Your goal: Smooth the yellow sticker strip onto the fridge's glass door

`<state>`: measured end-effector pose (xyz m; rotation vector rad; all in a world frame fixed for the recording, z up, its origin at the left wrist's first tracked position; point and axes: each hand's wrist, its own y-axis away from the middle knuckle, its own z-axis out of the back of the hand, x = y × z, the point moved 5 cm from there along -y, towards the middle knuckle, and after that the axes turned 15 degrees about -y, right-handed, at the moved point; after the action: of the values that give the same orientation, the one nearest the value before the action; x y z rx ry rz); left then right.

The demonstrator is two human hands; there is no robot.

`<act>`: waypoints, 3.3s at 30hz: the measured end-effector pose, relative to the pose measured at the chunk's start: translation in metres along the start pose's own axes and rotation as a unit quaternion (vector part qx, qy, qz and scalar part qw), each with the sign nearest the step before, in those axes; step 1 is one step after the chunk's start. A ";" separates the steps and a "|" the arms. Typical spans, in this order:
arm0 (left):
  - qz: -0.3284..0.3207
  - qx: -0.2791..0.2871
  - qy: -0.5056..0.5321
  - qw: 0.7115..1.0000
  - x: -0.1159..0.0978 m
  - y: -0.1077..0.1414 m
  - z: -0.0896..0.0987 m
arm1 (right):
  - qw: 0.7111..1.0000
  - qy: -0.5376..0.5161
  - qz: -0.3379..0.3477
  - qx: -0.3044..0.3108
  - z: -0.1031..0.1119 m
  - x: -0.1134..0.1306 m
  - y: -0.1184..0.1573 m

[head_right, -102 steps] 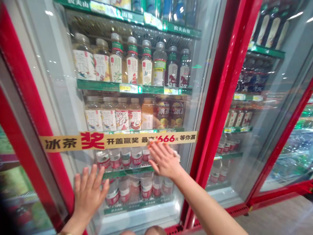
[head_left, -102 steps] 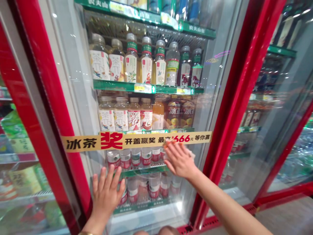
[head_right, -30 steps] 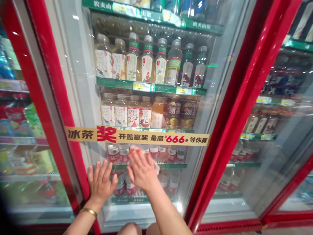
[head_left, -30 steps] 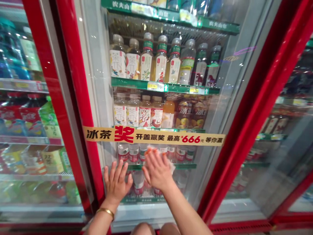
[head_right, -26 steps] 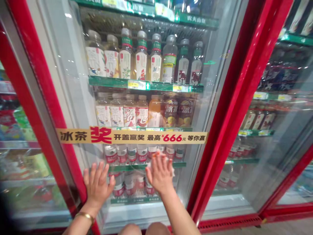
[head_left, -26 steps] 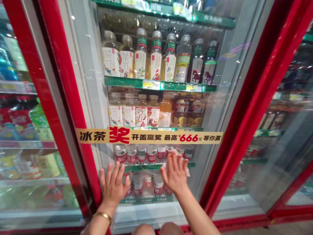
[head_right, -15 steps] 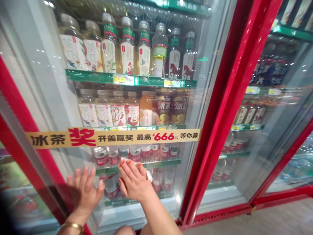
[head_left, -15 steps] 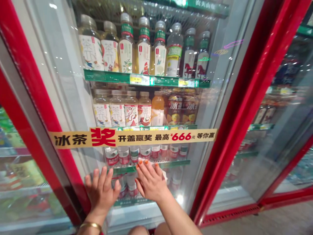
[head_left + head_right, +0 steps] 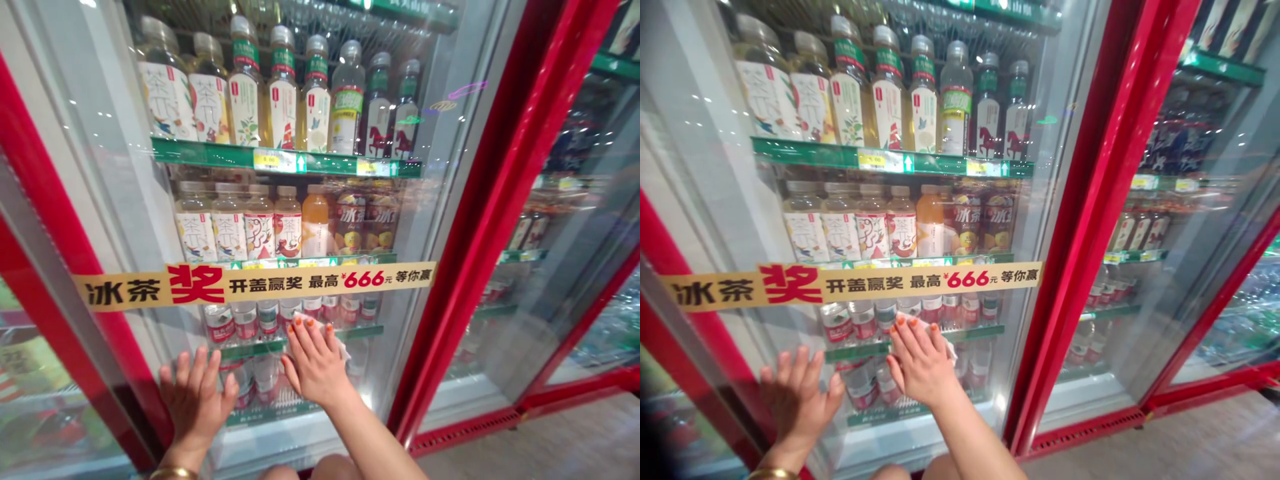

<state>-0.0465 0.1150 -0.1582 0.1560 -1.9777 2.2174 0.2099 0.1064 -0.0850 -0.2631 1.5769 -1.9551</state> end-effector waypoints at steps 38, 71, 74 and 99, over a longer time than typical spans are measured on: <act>-0.006 -0.041 -0.024 0.999 -0.016 -0.024 0.017 | 0.974 0.063 -0.184 -0.116 0.090 -0.163 -0.126; 0.025 -0.010 -0.027 0.999 -0.017 -0.014 0.011 | 1.000 -0.014 -0.019 0.010 0.039 -0.065 -0.175; 0.009 -0.004 -0.020 1.000 -0.007 -0.021 0.025 | 0.971 -0.071 0.184 0.136 0.014 -0.016 -0.121; -0.018 -0.027 -0.026 0.999 -0.006 -0.220 0.033 | 0.990 0.016 -0.125 -0.070 0.071 -0.121 -0.163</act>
<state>0.0002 0.1054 0.0590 0.2419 -2.0432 2.1570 0.2890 0.1345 0.1134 -0.5106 1.7770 -2.0454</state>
